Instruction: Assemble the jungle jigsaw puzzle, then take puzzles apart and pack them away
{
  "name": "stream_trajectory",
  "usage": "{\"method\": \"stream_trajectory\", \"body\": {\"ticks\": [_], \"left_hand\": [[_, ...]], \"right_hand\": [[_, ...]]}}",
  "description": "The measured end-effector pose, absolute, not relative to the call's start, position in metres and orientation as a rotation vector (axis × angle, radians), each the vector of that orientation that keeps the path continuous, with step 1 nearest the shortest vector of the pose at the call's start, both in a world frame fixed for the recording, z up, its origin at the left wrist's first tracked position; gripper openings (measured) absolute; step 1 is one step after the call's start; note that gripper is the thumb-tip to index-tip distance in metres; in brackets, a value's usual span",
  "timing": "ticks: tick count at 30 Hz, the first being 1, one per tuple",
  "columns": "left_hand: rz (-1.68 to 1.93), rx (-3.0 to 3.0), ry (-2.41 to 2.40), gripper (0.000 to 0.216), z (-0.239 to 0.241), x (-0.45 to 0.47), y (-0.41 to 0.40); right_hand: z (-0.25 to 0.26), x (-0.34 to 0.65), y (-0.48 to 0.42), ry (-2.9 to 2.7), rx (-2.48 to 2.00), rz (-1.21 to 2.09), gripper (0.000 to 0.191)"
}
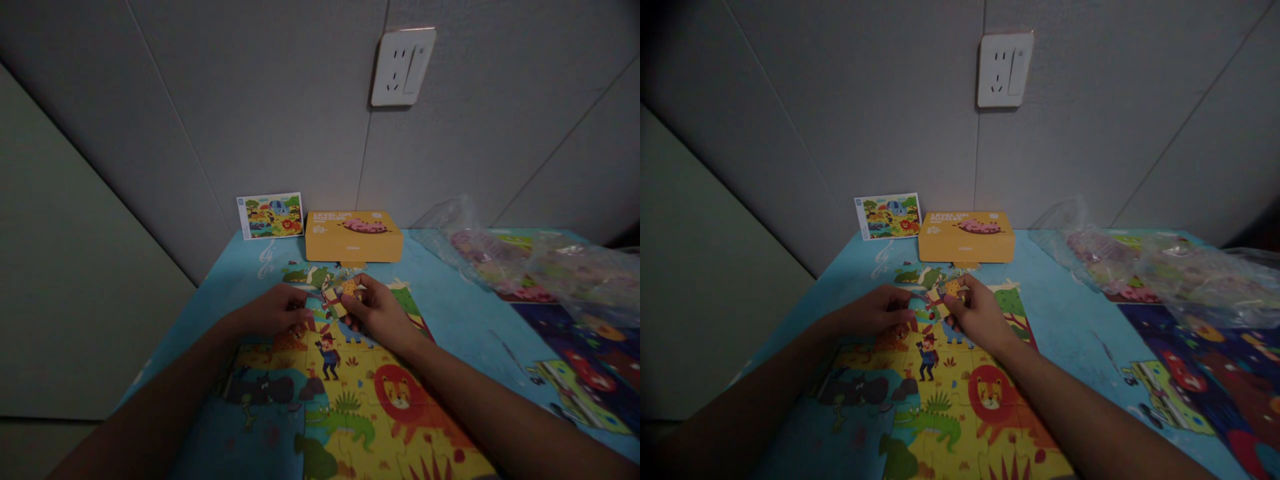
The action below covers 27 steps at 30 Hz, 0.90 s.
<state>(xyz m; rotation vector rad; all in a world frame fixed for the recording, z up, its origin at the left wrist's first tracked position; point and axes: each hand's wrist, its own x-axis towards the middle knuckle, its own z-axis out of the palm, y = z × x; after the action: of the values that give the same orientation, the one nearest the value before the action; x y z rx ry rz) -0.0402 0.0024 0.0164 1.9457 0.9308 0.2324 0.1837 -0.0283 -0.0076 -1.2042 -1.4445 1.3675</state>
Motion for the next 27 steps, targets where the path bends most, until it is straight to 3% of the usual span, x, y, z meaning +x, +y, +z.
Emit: {"method": "stream_trajectory", "body": {"ticks": [7,12,18,22,27], "left_hand": [[0.208,1.874,0.937,0.037,0.015,-0.042,0.004],[0.286,1.833,0.948,0.049,0.013,-0.043,0.003],[0.233,1.764,0.999,0.04,0.014,-0.047,0.003],[0.084,1.728,0.987,0.044,0.019,-0.056,0.007],[-0.334,1.503,0.8,0.032,0.032,-0.059,0.001]], "right_hand": [[-0.01,0.185,-0.029,-1.479,-1.268,1.31,0.024],[-0.007,0.185,-0.029,-1.529,-1.265,1.271,0.022],[-0.004,0.185,-0.03,-1.454,-1.286,1.286,0.026],[-0.007,0.187,-0.027,-1.395,-1.308,1.229,0.026],[-0.008,0.19,-0.025,-1.422,-1.326,1.199,0.024]]}}
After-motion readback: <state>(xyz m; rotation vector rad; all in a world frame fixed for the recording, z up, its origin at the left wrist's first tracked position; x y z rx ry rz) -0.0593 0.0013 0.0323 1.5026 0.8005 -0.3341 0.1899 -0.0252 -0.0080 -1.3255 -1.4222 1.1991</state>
